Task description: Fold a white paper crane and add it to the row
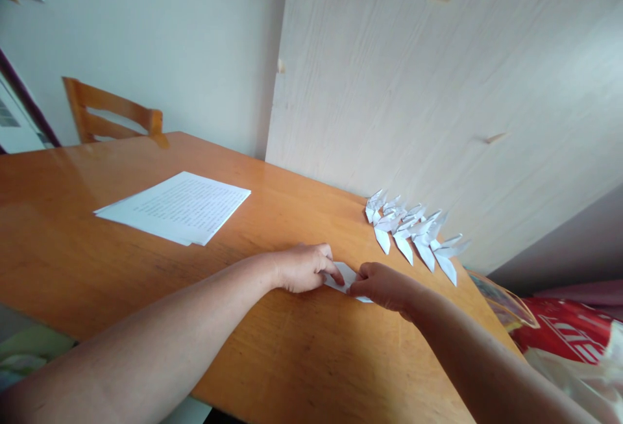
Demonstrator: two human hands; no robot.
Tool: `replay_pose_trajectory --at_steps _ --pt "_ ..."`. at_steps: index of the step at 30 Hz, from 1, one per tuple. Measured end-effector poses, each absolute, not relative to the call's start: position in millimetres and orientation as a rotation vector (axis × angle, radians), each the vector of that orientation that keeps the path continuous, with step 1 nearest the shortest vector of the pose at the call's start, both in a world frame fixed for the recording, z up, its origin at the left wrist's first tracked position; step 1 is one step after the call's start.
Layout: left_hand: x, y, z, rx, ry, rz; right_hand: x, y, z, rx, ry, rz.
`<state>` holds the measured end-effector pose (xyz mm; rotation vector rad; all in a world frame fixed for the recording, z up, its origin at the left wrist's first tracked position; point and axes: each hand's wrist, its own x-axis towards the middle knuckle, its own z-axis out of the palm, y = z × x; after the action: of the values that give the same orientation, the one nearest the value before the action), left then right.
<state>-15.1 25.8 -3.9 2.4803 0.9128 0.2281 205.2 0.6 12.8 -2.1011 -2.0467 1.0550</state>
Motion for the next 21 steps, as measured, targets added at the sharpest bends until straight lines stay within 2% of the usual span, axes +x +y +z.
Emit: replay_pose_trajectory --at_steps 6,21 --pt "-16 25 0 2.495 0.906 0.165 210 -1 13 -2.125 -2.016 1.061" --pt "-16 27 -8 2.510 0.860 0.279 222 -5 16 -2.095 -1.914 1.188"
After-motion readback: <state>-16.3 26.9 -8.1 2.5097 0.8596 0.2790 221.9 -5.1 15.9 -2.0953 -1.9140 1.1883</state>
